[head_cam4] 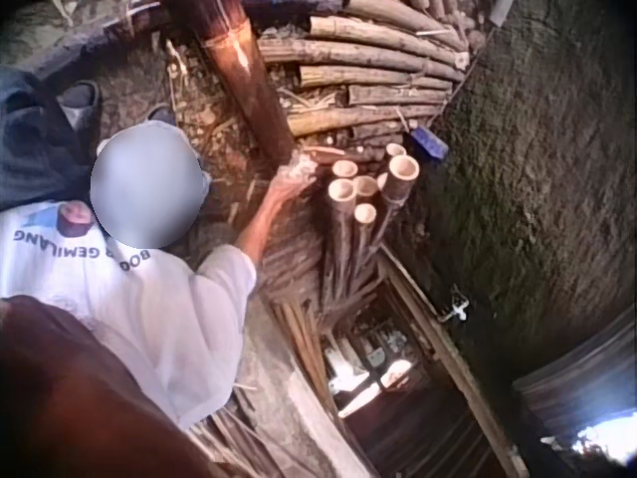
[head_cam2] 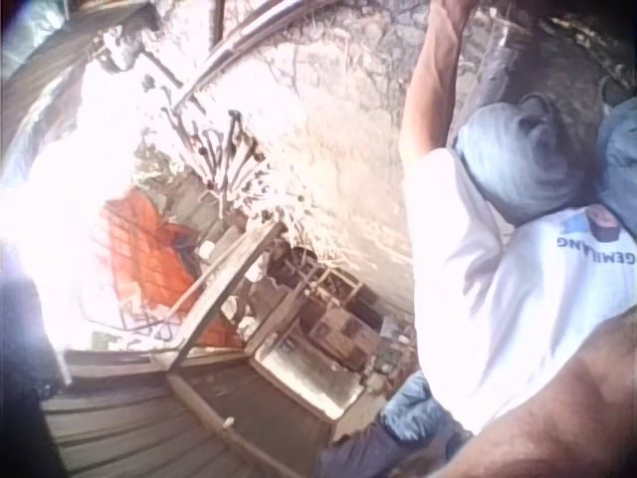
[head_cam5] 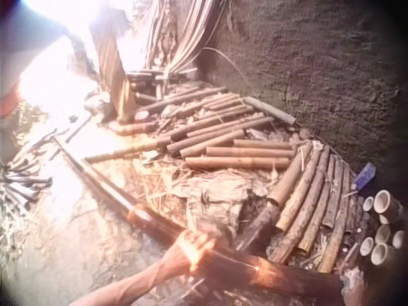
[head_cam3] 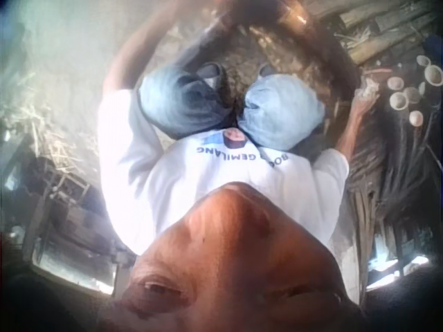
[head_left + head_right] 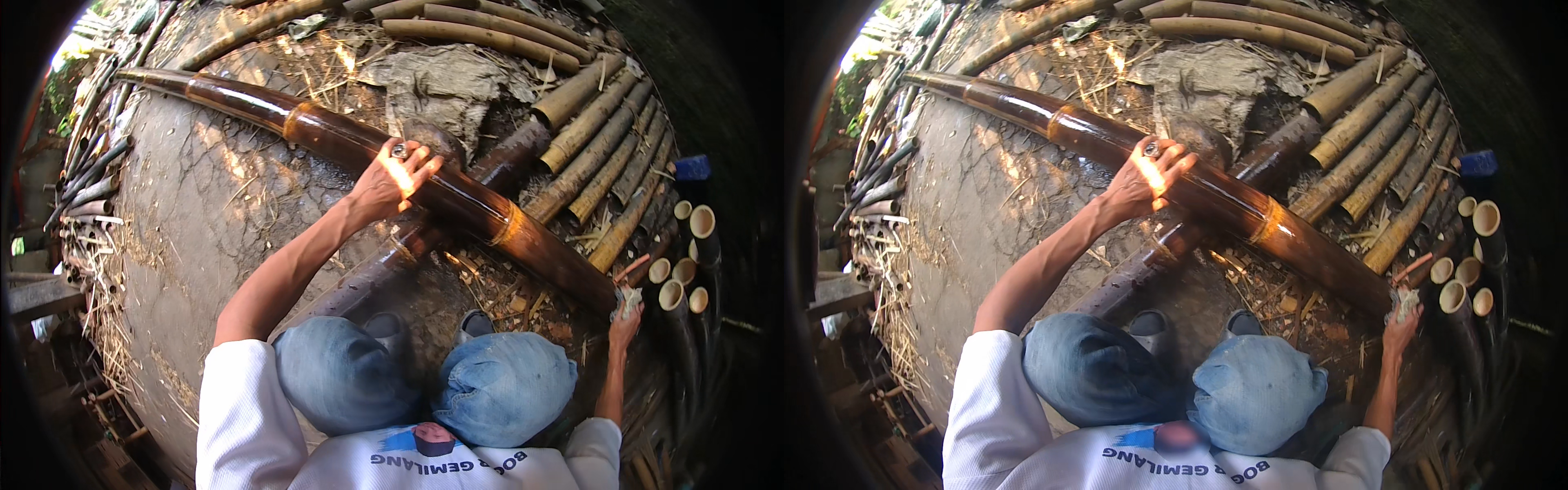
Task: The person sits on the ground and rubs a long bamboo pole with a cloth to polish its surface. They rotate the pole and continue rubbing along its length, then stand briefly before resuming the same rubbing action on the pole.
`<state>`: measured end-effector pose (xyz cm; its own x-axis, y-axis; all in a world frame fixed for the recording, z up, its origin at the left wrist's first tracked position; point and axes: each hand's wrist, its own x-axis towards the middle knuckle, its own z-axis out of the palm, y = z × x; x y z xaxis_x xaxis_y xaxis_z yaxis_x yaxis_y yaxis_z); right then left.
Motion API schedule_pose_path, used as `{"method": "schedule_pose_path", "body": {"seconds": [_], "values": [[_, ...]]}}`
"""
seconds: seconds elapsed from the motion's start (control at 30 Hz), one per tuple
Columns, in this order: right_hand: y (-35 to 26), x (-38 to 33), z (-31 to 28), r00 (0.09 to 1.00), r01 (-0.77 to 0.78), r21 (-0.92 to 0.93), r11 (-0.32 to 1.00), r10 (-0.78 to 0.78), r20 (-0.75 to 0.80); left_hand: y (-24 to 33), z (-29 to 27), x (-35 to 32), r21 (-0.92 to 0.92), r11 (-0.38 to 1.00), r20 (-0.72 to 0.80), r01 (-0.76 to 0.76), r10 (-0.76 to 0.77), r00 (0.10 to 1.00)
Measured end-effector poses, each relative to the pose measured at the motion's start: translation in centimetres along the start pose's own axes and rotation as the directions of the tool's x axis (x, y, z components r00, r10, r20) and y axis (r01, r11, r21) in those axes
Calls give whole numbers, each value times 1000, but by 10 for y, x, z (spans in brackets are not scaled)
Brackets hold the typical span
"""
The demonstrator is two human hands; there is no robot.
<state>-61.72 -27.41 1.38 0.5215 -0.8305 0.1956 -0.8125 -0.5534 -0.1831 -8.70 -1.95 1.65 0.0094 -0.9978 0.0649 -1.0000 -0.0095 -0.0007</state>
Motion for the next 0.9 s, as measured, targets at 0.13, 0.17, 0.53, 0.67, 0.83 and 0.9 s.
{"method": "schedule_pose_path", "body": {"seconds": [0.13, 0.17, 0.53, 0.67, 0.83, 0.9], "values": [[4, -3, 28, 973, -229, 321, 919, 219, 69, 2, -10, 3, 15, 997, -89, -74, 75, 993], [4, 3, 35, 999, -45, 186, 982, 48, -13, 3, -13, 5, 25, 996, -71, -86, 87, 994], [26, 21, 10, 867, -463, -102, 881, 474, 153, -7, -3, 24, -119, 988, 241, 94, -63, 969], [16, 15, 11, 890, -420, -201, 885, 445, 100, -2, 0, 14, -96, 995, 46, 5, -1, 999], [-16, 35, 5, 884, -439, -236, 867, 464, 59, 7, -1, 8, -100, 995, 17, 27, -26, 1000], [-57, 40, 14, 838, -445, -18, 895, 424, 344, 11, -3, 5, -77, 996, 39, 43, -40, 998]]}}
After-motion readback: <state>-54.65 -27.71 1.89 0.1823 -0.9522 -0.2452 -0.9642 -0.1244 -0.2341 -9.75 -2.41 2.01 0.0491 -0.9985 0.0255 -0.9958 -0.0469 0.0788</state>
